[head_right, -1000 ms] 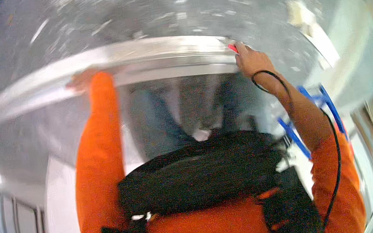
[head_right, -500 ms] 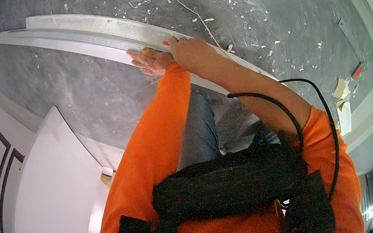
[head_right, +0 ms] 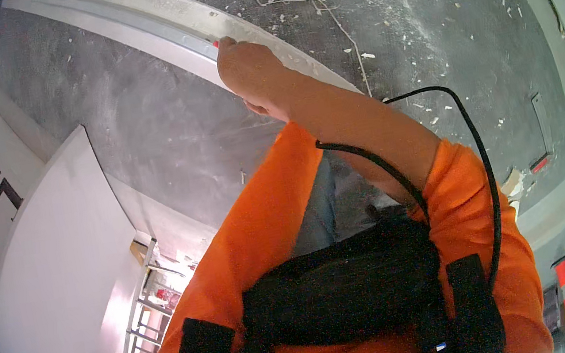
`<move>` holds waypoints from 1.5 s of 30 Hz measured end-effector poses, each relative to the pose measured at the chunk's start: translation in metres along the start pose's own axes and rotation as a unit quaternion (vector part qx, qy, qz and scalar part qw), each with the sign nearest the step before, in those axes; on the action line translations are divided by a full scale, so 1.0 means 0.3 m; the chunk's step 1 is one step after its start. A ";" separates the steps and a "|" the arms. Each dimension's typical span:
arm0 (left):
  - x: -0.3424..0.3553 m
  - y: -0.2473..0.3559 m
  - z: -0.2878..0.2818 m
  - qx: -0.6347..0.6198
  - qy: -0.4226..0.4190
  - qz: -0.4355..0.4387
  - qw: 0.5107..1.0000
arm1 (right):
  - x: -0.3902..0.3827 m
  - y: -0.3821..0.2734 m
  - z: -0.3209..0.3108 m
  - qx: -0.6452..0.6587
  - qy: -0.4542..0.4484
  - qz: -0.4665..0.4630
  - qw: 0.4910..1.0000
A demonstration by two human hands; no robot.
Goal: The person uses a utility knife to score and cut a long strip of drywall, first on the floor and then while holding it vertically against a wall.
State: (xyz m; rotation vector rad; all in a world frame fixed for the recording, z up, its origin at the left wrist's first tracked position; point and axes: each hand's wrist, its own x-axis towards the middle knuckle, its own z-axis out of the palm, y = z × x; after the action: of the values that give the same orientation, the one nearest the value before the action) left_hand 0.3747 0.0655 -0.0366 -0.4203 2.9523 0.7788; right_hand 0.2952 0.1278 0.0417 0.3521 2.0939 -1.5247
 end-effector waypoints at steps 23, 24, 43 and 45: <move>-0.024 -0.060 0.008 0.062 0.009 0.065 0.996 | 0.241 -0.107 -0.013 -0.164 0.018 -0.038 0.986; -0.026 -0.075 0.010 0.063 0.015 0.078 0.995 | 0.201 -0.097 -0.020 -0.167 0.011 -0.028 0.985; 0.014 0.030 -0.016 0.042 0.029 -0.001 0.999 | -0.323 0.192 -0.088 -0.166 -0.076 0.070 0.981; 0.007 0.042 -0.021 0.030 0.034 -0.004 0.999 | -0.373 0.204 -0.086 -0.158 -0.069 0.067 0.983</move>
State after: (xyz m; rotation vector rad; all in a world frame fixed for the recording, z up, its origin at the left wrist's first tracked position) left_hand 0.3693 0.0725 -0.0254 -0.4640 3.0253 0.6879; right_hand 0.4117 0.1827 0.0599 0.2566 2.1120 -1.0858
